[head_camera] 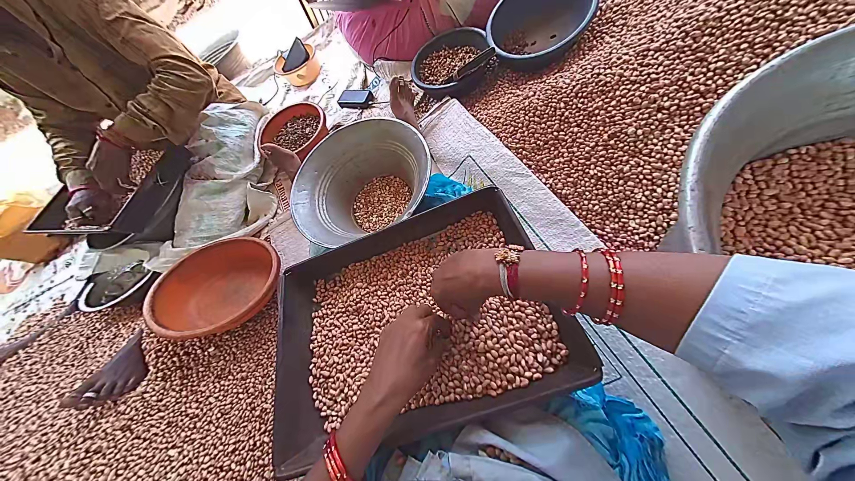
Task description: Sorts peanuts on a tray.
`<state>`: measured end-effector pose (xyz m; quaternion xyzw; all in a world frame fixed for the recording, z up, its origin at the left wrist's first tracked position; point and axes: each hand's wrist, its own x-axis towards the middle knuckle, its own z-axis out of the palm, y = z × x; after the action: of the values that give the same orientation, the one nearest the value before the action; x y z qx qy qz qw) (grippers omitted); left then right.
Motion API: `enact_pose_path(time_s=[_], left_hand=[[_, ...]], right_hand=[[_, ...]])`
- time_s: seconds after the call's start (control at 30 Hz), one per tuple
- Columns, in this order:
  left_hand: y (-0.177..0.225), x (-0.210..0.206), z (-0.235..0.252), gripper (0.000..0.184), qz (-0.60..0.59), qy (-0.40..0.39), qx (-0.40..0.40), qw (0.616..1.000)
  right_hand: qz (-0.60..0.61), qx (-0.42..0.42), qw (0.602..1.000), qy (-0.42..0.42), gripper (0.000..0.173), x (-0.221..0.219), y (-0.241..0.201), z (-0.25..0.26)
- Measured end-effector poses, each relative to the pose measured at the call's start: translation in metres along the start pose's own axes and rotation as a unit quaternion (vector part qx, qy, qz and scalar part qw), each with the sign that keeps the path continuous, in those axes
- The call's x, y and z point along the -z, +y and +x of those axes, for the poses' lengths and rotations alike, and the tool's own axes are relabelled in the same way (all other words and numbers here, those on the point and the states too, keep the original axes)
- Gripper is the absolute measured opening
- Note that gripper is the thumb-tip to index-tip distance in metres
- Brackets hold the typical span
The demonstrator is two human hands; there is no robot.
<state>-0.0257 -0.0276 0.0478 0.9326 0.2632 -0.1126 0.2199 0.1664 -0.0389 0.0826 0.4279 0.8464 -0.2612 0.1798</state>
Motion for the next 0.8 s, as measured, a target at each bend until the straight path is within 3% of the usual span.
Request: enact_pose_path(time_s=[0.07,0.13,0.2,0.23,0.3,0.37,0.43,0.5,0.6,0.7,0.8], left_hand=[[-0.006,0.011,0.000,0.017,-0.031,0.001,0.011,0.999],[-0.023,0.024,-0.003,0.018,-0.064,0.152,0.021,0.986],[-0.040,0.041,-0.004,0.030,-0.052,0.330,0.049,0.941],[-0.048,0.049,-0.005,0.035,-0.035,0.381,0.070,0.921],[-0.065,0.060,-0.012,0.038,-0.012,0.395,0.107,0.912],[-0.077,0.065,-0.023,0.036,-0.008,0.312,0.148,0.939],[-0.083,0.067,-0.028,0.039,-0.006,0.175,0.223,0.959],[-0.084,0.062,-0.022,0.048,0.021,0.057,0.299,0.952],[-0.058,0.039,-0.006,0.067,0.067,-0.050,0.336,0.938],[-0.003,0.012,0.006,0.076,0.079,-0.110,0.307,0.942],[0.042,0.002,0.006,0.077,0.009,-0.111,0.189,0.976]], right_hand=[[-0.006,-0.007,1.000,-0.012,0.012,0.001,-0.002,0.000],[-0.003,-0.016,1.000,-0.008,0.011,0.004,-0.001,-0.002],[0.032,-0.034,0.995,0.092,0.011,0.012,0.005,-0.009],[0.066,-0.047,0.977,0.197,0.012,0.016,0.012,-0.013],[0.107,-0.077,0.910,0.392,0.016,0.030,0.028,-0.016],[0.129,-0.104,0.868,0.468,0.020,0.041,0.044,-0.022],[0.132,-0.152,0.893,0.404,0.020,0.038,0.054,-0.029],[0.112,-0.210,0.945,0.226,0.025,0.030,0.054,-0.031],[0.075,-0.247,0.966,0.027,0.037,0.012,0.041,-0.018],[0.059,-0.204,0.977,-0.023,0.038,0.001,0.031,-0.005],[0.076,-0.155,0.985,-0.027,0.034,0.004,0.030,-0.003]])
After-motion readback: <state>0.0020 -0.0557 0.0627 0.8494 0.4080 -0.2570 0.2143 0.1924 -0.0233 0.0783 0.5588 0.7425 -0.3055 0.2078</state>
